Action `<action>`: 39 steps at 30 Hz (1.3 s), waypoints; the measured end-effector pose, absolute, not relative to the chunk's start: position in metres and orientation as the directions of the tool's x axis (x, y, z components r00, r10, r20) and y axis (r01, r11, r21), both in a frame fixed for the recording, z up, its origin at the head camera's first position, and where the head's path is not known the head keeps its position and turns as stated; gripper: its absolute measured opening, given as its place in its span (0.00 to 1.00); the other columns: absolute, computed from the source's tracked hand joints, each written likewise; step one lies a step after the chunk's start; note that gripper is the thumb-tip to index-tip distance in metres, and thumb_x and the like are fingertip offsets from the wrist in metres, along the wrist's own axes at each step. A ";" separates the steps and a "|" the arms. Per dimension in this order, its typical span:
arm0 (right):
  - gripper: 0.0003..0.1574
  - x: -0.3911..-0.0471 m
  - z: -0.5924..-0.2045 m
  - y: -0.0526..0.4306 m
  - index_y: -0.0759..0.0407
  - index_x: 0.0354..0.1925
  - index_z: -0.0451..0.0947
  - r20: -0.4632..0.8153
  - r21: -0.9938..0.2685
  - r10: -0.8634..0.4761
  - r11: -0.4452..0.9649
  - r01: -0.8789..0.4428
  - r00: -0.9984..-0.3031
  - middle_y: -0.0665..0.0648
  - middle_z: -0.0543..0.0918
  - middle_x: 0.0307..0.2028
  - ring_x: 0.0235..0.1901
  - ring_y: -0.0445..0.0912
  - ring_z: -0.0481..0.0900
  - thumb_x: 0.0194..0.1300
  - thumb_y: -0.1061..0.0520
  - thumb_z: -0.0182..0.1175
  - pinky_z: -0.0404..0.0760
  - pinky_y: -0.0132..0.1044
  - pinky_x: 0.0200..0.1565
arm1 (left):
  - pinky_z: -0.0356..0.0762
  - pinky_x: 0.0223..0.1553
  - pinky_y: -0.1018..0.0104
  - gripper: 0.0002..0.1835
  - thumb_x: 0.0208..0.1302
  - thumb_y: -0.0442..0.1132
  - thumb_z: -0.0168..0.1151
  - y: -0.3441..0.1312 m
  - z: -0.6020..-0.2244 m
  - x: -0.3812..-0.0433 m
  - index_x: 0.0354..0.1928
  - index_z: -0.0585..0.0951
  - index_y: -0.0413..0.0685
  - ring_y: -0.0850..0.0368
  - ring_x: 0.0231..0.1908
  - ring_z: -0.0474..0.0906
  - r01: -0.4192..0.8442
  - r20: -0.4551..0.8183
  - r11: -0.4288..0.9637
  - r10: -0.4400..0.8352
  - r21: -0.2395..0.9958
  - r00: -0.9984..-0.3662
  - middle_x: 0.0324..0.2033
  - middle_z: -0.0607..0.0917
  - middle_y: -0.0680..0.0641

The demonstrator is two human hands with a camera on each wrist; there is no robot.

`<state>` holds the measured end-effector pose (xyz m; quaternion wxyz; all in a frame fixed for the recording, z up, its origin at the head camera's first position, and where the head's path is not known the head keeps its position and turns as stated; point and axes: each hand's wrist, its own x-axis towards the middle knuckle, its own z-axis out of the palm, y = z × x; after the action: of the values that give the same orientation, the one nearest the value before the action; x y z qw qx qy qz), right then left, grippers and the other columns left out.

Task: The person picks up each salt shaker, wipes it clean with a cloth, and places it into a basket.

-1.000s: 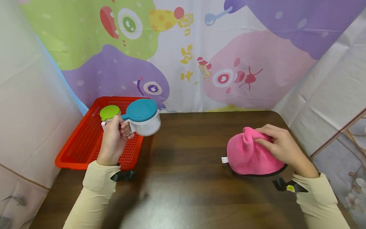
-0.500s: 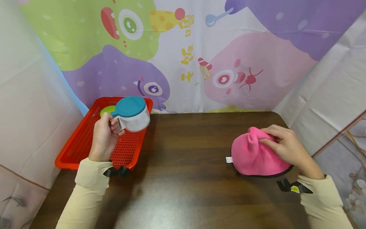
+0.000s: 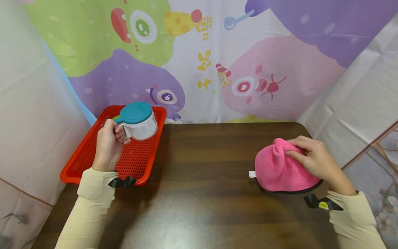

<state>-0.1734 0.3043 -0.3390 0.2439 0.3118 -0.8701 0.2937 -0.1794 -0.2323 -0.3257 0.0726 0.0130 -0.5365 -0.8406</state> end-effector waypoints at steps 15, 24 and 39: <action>0.19 -0.176 -0.347 0.313 0.62 0.34 0.84 0.611 -0.373 -0.371 0.645 -0.667 -0.700 0.51 0.82 0.29 0.33 0.25 0.71 0.40 0.76 0.70 0.68 0.17 0.37 | 0.56 0.22 0.67 0.19 0.66 0.34 0.33 -0.245 -0.332 -0.194 0.15 0.61 0.50 0.55 0.20 0.47 0.122 0.048 -0.426 -0.181 0.896 -0.982 0.14 0.61 0.54; 0.19 -0.177 -0.348 0.314 0.61 0.35 0.85 0.599 -0.366 -0.372 0.661 -0.656 -0.709 0.51 0.82 0.29 0.32 0.26 0.70 0.42 0.75 0.70 0.67 0.19 0.36 | 0.43 0.25 0.63 0.19 0.64 0.34 0.33 -0.256 -0.339 -0.207 0.14 0.61 0.50 0.57 0.20 0.47 0.127 0.017 -0.469 -0.232 0.874 -0.973 0.13 0.62 0.55; 0.17 -0.180 -0.350 0.316 0.59 0.35 0.85 0.566 -0.341 -0.374 0.706 -0.621 -0.735 0.50 0.82 0.28 0.30 0.27 0.70 0.44 0.71 0.71 0.68 0.20 0.34 | 0.51 0.22 0.65 0.18 0.65 0.35 0.33 -0.269 -0.353 -0.226 0.16 0.60 0.51 0.57 0.20 0.47 0.087 -0.024 -0.465 -0.227 0.881 -0.974 0.15 0.62 0.54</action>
<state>-0.1796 0.3161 -0.3499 0.2344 0.2783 -0.8933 0.2638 -0.2260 -0.2686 -0.3527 0.0918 0.0687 -0.5091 -0.8530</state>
